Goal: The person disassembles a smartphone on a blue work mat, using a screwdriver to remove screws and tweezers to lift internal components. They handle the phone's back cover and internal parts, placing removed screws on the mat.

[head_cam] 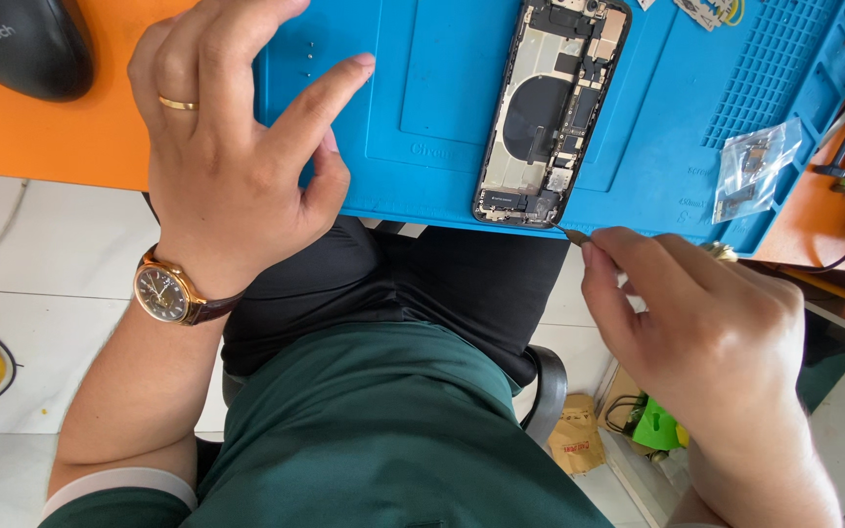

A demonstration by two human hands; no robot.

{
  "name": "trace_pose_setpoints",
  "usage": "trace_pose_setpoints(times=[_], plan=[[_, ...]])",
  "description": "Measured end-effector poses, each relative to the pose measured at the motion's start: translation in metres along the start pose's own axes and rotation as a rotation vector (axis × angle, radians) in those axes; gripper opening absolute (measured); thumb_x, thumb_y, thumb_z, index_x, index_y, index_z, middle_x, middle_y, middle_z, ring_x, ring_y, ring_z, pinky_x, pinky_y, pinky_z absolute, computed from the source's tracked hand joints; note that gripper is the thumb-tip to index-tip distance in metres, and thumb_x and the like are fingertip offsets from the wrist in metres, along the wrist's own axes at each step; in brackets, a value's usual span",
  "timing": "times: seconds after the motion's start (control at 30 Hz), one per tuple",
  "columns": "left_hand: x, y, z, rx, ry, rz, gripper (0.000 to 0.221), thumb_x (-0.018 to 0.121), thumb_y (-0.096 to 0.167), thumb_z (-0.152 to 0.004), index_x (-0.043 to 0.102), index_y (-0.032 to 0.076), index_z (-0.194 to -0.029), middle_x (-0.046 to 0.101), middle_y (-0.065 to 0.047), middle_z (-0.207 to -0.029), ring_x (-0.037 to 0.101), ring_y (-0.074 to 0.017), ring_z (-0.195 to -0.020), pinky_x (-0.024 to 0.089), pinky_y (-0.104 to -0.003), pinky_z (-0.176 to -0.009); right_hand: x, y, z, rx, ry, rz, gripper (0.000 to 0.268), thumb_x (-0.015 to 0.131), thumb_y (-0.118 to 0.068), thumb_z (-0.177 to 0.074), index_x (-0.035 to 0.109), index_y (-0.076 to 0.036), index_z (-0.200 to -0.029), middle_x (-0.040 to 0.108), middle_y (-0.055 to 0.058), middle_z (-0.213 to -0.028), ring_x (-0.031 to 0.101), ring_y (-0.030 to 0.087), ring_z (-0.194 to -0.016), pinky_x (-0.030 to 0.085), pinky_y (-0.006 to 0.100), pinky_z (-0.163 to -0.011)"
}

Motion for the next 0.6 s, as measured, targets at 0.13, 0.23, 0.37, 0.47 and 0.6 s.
trace_pose_setpoints(times=[0.13,0.23,0.37,0.47,0.6], plan=[[0.001,0.000,0.001,0.012,0.001,-0.021,0.050,0.072,0.009,-0.097,0.080,0.017,-0.146,0.057,-0.022,-0.149,0.061,-0.0441,-0.131,0.051,-0.059,-0.105,-0.006,-0.006,-0.006,-0.056,-0.144,0.030,0.020,0.078,-0.012,-0.114,0.081,-0.014,-0.133,0.057,0.000,-0.070,0.042,0.017,-0.050,0.034,0.034,-0.046],[-0.001,0.001,-0.001,0.007,0.006,-0.006,0.052,0.070,0.007,-0.094,0.078,0.016,-0.145,0.059,-0.022,-0.147,0.061,-0.0449,-0.129,0.050,-0.059,-0.104,-0.019,-0.014,-0.023,-0.071,-0.193,0.045,0.054,0.061,0.012,-0.102,0.073,-0.019,-0.144,0.068,0.011,-0.136,0.072,0.016,-0.089,0.052,0.035,-0.046],[-0.001,0.000,0.001,0.015,0.015,-0.023,0.053,0.071,0.007,-0.093,0.079,0.016,-0.144,0.058,-0.022,-0.147,0.061,-0.0438,-0.129,0.051,-0.058,-0.105,-0.018,-0.010,-0.015,-0.038,-0.221,0.160,0.039,0.059,-0.043,-0.117,0.071,-0.020,-0.146,0.065,-0.005,-0.083,0.057,0.016,-0.053,0.041,0.033,-0.043],[0.000,-0.001,0.002,0.016,0.014,-0.021,0.052,0.070,0.009,-0.094,0.080,0.017,-0.145,0.059,-0.021,-0.148,0.061,-0.0431,-0.131,0.050,-0.058,-0.106,-0.018,-0.012,-0.016,-0.063,-0.232,0.016,0.031,0.067,-0.010,-0.109,0.075,-0.012,-0.139,0.074,0.002,-0.107,0.068,0.019,-0.065,0.053,0.032,-0.046],[0.000,0.000,0.000,0.017,0.020,-0.014,0.052,0.071,0.008,-0.094,0.080,0.017,-0.144,0.059,-0.020,-0.148,0.061,-0.0426,-0.131,0.050,-0.057,-0.106,-0.018,-0.010,-0.013,-0.002,-0.228,0.090,0.025,0.068,-0.031,-0.113,0.075,-0.018,-0.134,0.076,-0.002,-0.106,0.068,0.017,-0.064,0.049,0.031,-0.047]])
Point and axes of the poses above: each hand's wrist, its own z-axis away from the middle knuckle, its own x-axis out of the palm, y = z × x, the point moved 3 cm from there along -z, towards the middle knuckle
